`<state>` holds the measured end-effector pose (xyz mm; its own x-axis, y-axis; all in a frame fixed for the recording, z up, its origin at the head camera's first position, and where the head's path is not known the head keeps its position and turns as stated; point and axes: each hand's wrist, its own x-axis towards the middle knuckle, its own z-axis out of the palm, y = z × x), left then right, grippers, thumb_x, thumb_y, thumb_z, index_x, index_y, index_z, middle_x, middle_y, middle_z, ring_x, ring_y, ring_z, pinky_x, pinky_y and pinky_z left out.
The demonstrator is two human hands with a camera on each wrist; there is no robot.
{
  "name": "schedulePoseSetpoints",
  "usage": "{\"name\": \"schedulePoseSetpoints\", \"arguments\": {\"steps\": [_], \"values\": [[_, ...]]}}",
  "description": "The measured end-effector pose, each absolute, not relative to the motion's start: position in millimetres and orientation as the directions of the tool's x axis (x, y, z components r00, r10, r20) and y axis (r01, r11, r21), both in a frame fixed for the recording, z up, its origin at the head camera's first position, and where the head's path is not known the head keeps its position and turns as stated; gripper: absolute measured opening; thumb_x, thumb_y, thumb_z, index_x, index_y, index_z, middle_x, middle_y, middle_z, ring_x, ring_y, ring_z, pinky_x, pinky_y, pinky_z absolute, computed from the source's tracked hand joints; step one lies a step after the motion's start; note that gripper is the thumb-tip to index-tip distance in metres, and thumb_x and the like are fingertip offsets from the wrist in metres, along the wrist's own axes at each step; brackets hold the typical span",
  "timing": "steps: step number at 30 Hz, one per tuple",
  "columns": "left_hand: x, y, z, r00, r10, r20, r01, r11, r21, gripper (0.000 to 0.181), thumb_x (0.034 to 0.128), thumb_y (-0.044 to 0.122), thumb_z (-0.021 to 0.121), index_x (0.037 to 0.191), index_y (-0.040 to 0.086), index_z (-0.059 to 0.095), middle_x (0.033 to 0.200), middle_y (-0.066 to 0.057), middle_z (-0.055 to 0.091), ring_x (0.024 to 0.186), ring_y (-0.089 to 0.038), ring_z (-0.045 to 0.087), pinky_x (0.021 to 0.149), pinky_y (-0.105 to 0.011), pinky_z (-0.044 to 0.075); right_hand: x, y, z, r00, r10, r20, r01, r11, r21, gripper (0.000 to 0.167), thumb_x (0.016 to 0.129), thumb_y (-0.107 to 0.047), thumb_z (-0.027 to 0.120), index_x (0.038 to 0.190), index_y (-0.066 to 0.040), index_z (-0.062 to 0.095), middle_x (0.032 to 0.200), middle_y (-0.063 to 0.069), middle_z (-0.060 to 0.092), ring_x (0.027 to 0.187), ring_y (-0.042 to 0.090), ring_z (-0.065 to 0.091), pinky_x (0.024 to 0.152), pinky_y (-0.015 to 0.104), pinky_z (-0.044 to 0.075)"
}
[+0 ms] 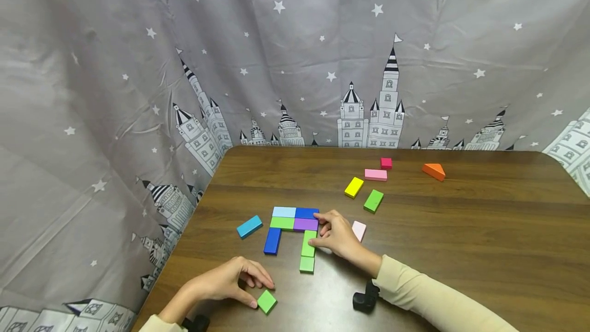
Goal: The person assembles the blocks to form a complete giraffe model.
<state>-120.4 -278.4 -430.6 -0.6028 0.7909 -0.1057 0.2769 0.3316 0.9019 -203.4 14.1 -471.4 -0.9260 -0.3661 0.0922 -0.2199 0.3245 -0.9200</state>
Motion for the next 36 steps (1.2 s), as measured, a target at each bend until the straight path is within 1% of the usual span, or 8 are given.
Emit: {"name": "schedulePoseSetpoints", "arguments": {"steps": [10,18,22,25,31,36], "values": [[-119.4,-276.3,-426.1,-0.601,0.788,-0.13,0.261,0.347,0.901,0.028,0.083,0.009,0.081,0.109,0.001,0.075,0.109,-0.007,0.072,0.097,-0.008,0.064,0.08,-0.03,0.057,-202.9,15.4,-468.0,-0.928,-0.366,0.077,-0.207,0.33,-0.921,0.066,0.064,-0.003,0.093,0.123,0.011,0.065,0.1,0.011,0.057,0.072,0.017,0.059,0.062,0.018,0.049],[-117.2,-275.8,-425.1,-0.624,0.765,-0.16,0.233,0.377,0.896,0.029,0.0801,0.011,0.084,0.108,0.005,0.076,0.107,-0.006,0.073,0.095,-0.007,0.064,0.08,-0.029,0.056,-202.4,15.5,-466.0,-0.927,-0.369,0.073,-0.204,0.33,-0.922,0.066,0.064,-0.002,0.093,0.122,0.011,0.065,0.099,0.012,0.057,0.073,0.018,0.059,0.063,0.018,0.05],[-117.7,-275.5,-425.3,-0.634,0.757,-0.157,0.241,0.386,0.89,0.028,0.0807,0.012,0.083,0.107,0.006,0.076,0.106,-0.004,0.073,0.092,-0.006,0.063,0.078,-0.029,0.057,-202.7,16.1,-465.6,-0.925,-0.372,0.076,-0.208,0.329,-0.921,0.066,0.065,-0.002,0.092,0.123,0.012,0.064,0.1,0.012,0.057,0.072,0.019,0.059,0.063,0.018,0.05],[-118.8,-275.1,-425.3,-0.643,0.75,-0.155,0.236,0.387,0.891,0.027,0.082,0.011,0.082,0.108,0.004,0.075,0.105,-0.004,0.073,0.092,-0.008,0.065,0.079,-0.03,0.057,-203.3,16.3,-465.5,-0.925,-0.372,0.077,-0.207,0.324,-0.923,0.066,0.065,-0.002,0.092,0.123,0.012,0.064,0.1,0.014,0.058,0.072,0.02,0.059,0.062,0.019,0.051],[-120.0,-275.9,-425.6,-0.665,0.729,-0.161,0.178,0.365,0.914,0.029,0.084,0.007,0.08,0.111,-0.003,0.072,0.108,-0.009,0.072,0.094,-0.012,0.066,0.083,-0.032,0.057,-203.2,16.3,-465.2,-0.926,-0.371,0.072,-0.203,0.327,-0.923,0.066,0.064,-0.002,0.093,0.123,0.011,0.064,0.101,0.014,0.058,0.072,0.019,0.059,0.062,0.019,0.051],[-122.2,-278.4,-425.2,-0.712,0.691,-0.124,0.136,0.309,0.941,0.032,0.084,-0.001,0.077,0.113,-0.01,0.068,0.111,-0.018,0.068,0.098,-0.013,0.066,0.086,-0.035,0.056,-201.7,15.6,-464.9,-0.924,-0.374,0.081,-0.215,0.332,-0.918,0.066,0.064,-0.003,0.093,0.122,0.012,0.065,0.099,0.014,0.059,0.072,0.02,0.059,0.063,0.019,0.05]]}}
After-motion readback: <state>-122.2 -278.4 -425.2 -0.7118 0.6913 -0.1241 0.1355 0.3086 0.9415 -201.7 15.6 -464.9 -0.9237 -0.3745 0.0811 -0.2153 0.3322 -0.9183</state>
